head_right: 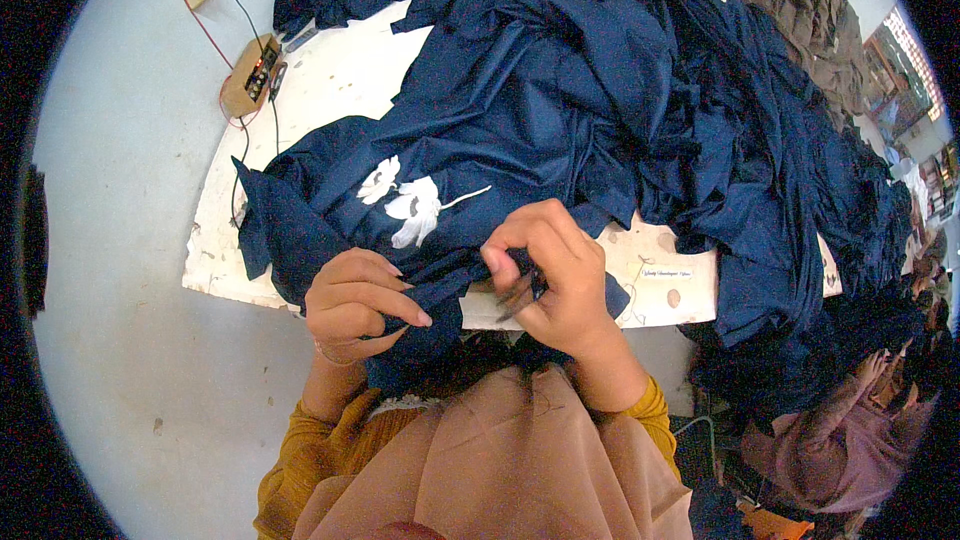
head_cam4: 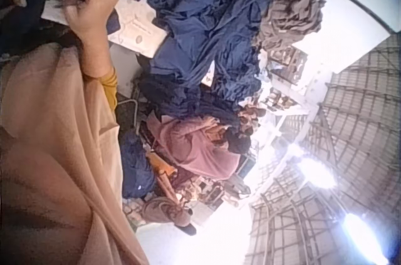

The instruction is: The person uses a small blade to trim loose threads and tags from several dark blue garments on a work table. They handle each garment one at a time, cutting visible threads and tags, then place the items back on the pile.

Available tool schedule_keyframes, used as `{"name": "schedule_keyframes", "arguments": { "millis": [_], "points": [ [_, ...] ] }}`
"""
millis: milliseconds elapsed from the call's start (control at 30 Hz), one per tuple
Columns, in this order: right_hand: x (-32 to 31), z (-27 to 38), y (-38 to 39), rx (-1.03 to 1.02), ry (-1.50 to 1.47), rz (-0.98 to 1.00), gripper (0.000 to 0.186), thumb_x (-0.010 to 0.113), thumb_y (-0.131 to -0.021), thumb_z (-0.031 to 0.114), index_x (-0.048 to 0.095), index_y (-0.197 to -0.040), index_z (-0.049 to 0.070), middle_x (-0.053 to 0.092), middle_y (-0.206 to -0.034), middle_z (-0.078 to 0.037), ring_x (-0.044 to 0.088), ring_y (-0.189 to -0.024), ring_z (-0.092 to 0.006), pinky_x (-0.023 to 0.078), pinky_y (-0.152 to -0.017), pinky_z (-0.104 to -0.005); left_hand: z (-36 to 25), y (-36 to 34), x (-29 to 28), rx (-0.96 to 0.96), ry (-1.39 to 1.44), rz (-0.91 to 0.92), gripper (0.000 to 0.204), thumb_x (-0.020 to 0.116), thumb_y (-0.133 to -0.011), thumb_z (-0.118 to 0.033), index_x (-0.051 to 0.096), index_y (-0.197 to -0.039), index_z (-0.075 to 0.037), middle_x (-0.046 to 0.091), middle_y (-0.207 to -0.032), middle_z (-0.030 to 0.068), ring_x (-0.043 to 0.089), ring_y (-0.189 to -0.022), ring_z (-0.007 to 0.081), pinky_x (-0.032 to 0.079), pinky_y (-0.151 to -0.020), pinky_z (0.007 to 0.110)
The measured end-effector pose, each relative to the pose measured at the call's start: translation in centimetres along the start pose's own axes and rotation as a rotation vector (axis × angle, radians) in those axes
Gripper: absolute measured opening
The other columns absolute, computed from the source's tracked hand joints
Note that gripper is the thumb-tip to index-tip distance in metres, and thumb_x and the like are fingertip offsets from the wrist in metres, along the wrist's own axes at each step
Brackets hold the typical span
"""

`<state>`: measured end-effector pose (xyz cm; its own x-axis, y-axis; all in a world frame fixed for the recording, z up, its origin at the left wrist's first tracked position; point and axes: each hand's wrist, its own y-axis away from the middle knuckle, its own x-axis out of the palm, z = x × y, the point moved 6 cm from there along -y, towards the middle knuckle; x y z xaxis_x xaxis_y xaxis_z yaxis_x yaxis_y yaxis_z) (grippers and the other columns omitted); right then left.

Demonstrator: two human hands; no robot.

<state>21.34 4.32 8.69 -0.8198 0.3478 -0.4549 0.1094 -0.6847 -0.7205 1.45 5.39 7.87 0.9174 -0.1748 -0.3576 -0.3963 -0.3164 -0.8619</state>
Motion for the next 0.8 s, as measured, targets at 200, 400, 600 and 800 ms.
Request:
{"name": "schedule_keyframes", "arguments": {
  "millis": [200, 400, 600, 800],
  "points": [
    [1.7, 0.9, 0.1, -0.010, -0.214, 0.190, 0.018, 0.079, -0.077, 0.012, 0.071, -0.093, 0.008, 0.063, -0.085, -0.008, 0.064, -0.073, -0.0228, 0.049, -0.062, -0.0307, 0.2, 0.2, 0.2, 0.006, 0.023, 0.014, 0.035, 0.075, -0.063, -0.008, 0.041, -0.054, -0.015, 0.075, -0.080, 0.0024, 0.064, -0.066, 0.0190, 0.055, -0.066, 0.034],
    [1.4, -2.4, 0.9, 0.196, -0.273, -0.083, 0.008, 0.064, -0.089, 0.005, 0.058, -0.089, 0.001, 0.058, -0.091, -0.009, 0.055, -0.077, -0.0186, 0.045, -0.066, -0.0283, 0.1, 0.6, -0.5, -0.088, -0.033, -0.053, 0.038, 0.077, -0.064, 0.000, 0.042, -0.057, -0.012, 0.074, -0.085, 0.0045, 0.065, -0.066, 0.0182, 0.055, -0.065, 0.031],
    [2.2, -3.2, 0.4, 0.196, -0.141, 0.209, 0.065, 0.084, -0.068, 0.014, 0.060, -0.128, 0.007, 0.057, -0.127, -0.009, 0.053, -0.087, -0.0120, 0.043, -0.066, -0.0246, 0.5, 2.0, -4.8, -0.290, -0.311, -0.301, 0.049, 0.082, -0.064, 0.014, 0.038, -0.059, -0.009, 0.070, -0.089, 0.0146, 0.064, -0.068, 0.0115, 0.051, -0.060, 0.022],
    [5.1, -5.4, 2.5, 0.300, 0.124, 0.574, 0.047, 0.074, -0.074, 0.006, 0.063, -0.120, 0.004, 0.063, -0.109, -0.018, 0.064, -0.096, -0.0368, 0.051, -0.079, -0.0406, 1.0, 3.3, -8.7, -0.347, -0.459, -0.377, 0.049, 0.085, -0.066, 0.009, 0.039, -0.063, -0.007, 0.068, -0.088, 0.0141, 0.062, -0.069, 0.0127, 0.048, -0.063, 0.023]
  ]
}}
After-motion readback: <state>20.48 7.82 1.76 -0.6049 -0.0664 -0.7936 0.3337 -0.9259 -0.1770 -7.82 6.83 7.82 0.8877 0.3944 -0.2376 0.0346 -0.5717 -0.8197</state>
